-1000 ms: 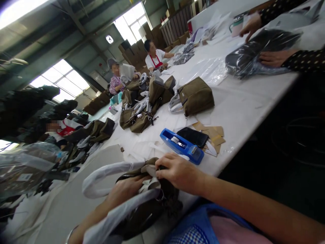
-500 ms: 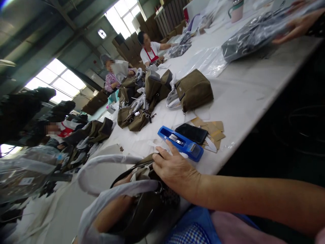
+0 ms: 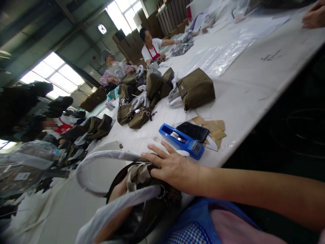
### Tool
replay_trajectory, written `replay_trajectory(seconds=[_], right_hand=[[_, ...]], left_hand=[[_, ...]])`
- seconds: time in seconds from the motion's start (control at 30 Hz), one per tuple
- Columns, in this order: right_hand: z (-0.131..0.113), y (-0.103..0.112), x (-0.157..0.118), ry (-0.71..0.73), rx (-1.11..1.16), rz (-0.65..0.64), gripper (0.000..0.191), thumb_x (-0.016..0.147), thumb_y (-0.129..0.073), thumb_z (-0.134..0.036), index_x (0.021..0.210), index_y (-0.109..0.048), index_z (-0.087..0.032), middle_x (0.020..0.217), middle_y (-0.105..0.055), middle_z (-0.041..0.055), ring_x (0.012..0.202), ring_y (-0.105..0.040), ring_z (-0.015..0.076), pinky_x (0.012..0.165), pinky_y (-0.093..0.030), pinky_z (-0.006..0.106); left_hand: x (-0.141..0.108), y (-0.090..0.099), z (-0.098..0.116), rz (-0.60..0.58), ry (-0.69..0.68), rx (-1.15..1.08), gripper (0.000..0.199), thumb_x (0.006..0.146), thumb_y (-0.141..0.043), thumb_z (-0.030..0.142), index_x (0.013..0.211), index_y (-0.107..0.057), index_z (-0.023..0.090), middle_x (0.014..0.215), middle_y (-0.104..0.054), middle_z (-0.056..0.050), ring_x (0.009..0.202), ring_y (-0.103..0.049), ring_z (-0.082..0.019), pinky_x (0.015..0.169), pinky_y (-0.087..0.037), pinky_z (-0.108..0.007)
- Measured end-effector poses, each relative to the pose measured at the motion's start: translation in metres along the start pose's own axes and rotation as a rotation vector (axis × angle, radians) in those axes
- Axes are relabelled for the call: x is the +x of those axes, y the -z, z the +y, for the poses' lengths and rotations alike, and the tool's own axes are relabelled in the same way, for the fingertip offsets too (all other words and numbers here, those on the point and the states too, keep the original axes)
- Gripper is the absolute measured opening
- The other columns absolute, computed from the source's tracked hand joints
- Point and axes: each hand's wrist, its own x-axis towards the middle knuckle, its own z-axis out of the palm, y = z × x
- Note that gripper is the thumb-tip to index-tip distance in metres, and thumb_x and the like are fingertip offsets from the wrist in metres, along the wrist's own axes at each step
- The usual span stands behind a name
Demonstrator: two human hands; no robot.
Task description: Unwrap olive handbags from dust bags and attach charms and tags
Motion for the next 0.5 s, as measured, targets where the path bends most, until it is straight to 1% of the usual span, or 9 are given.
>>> replay_trajectory(seconds=[0.07, 0.13, 0.2, 0.23, 0.3, 0.33, 0.4, 0.43, 0.5], right_hand=[[0.003, 0.005, -0.003, 0.026, 0.102, -0.015, 0.014, 0.094, -0.058, -0.012, 0.102, -0.066, -0.020, 0.161, -0.036, 0.0087, 0.153, -0.020, 0.0342, 0.123, -0.020, 0.062], [0.004, 0.009, -0.007, 0.041, 0.237, -0.006, 0.017, 0.086, -0.061, -0.007, 0.097, -0.065, -0.020, 0.157, -0.042, 0.0064, 0.152, -0.023, 0.0311, 0.124, -0.021, 0.058], [0.002, 0.008, -0.012, 0.028, 0.357, 0.054, 0.023, 0.080, -0.059, -0.003, 0.094, -0.065, -0.021, 0.153, -0.046, 0.0055, 0.150, -0.028, 0.0292, 0.124, -0.023, 0.056], [0.000, 0.006, -0.014, 0.005, 0.401, 0.102, 0.026, 0.079, -0.057, -0.001, 0.093, -0.065, -0.021, 0.152, -0.047, 0.0061, 0.149, -0.030, 0.0285, 0.123, -0.026, 0.055], [-0.006, -0.001, -0.018, -0.065, 0.461, 0.229, 0.027, 0.082, -0.053, 0.002, 0.092, -0.066, -0.020, 0.148, -0.050, 0.0083, 0.147, -0.033, 0.0267, 0.121, -0.032, 0.051], [-0.011, -0.005, -0.019, -0.101, 0.478, 0.296, 0.026, 0.085, -0.052, 0.002, 0.092, -0.065, -0.019, 0.144, -0.053, 0.0094, 0.145, -0.035, 0.0254, 0.119, -0.036, 0.048], [-0.020, -0.014, -0.018, -0.135, 0.500, 0.411, 0.022, 0.093, -0.052, -0.001, 0.091, -0.065, -0.017, 0.132, -0.062, 0.0096, 0.139, -0.040, 0.0230, 0.114, -0.044, 0.041], [-0.024, -0.018, -0.016, -0.123, 0.509, 0.450, 0.019, 0.096, -0.052, -0.004, 0.091, -0.066, -0.016, 0.123, -0.066, 0.0087, 0.135, -0.043, 0.0221, 0.111, -0.046, 0.038], [-0.031, -0.025, -0.009, -0.041, 0.512, 0.494, 0.017, 0.100, -0.053, -0.009, 0.092, -0.067, -0.013, 0.107, -0.071, 0.0065, 0.122, -0.051, 0.0199, 0.109, -0.047, 0.034]], left_hand=[[-0.004, -0.001, 0.004, -0.009, -0.040, 0.053, 0.054, 0.092, -0.051, 0.025, 0.146, -0.049, 0.022, 0.142, -0.062, -0.010, 0.131, -0.059, -0.029, 0.110, -0.050, -0.047], [-0.008, -0.004, 0.007, 0.020, -0.048, 0.150, 0.049, 0.095, -0.046, 0.023, 0.143, -0.052, 0.022, 0.141, -0.063, -0.010, 0.132, -0.058, -0.027, 0.110, -0.050, -0.046], [-0.013, -0.007, 0.009, 0.040, -0.057, 0.278, 0.048, 0.094, -0.045, 0.020, 0.141, -0.054, 0.019, 0.139, -0.064, -0.012, 0.131, -0.060, -0.027, 0.109, -0.051, -0.046], [-0.015, -0.009, 0.010, 0.046, -0.065, 0.357, 0.051, 0.091, -0.046, 0.017, 0.141, -0.054, 0.016, 0.138, -0.065, -0.014, 0.129, -0.061, -0.029, 0.107, -0.052, -0.047], [-0.017, -0.013, 0.012, 0.043, -0.100, 0.529, 0.059, 0.081, -0.050, 0.010, 0.140, -0.057, 0.013, 0.136, -0.066, -0.017, 0.125, -0.063, -0.033, 0.100, -0.057, -0.047], [-0.016, -0.016, 0.014, 0.022, -0.125, 0.603, 0.063, 0.077, -0.052, 0.008, 0.139, -0.058, 0.013, 0.135, -0.066, -0.017, 0.122, -0.065, -0.035, 0.096, -0.059, -0.047], [-0.010, -0.021, 0.019, -0.056, -0.157, 0.681, 0.066, 0.074, -0.054, 0.005, 0.138, -0.060, 0.018, 0.133, -0.068, -0.015, 0.117, -0.067, -0.036, 0.085, -0.063, -0.043], [-0.005, -0.024, 0.022, -0.090, -0.165, 0.667, 0.061, 0.075, -0.055, 0.005, 0.134, -0.064, 0.021, 0.129, -0.071, -0.014, 0.111, -0.070, -0.034, 0.078, -0.063, -0.039], [0.008, -0.031, 0.027, -0.109, -0.150, 0.564, 0.040, 0.082, -0.055, 0.007, 0.113, -0.074, 0.022, 0.107, -0.077, -0.011, 0.090, -0.073, -0.028, 0.064, -0.059, -0.031]])
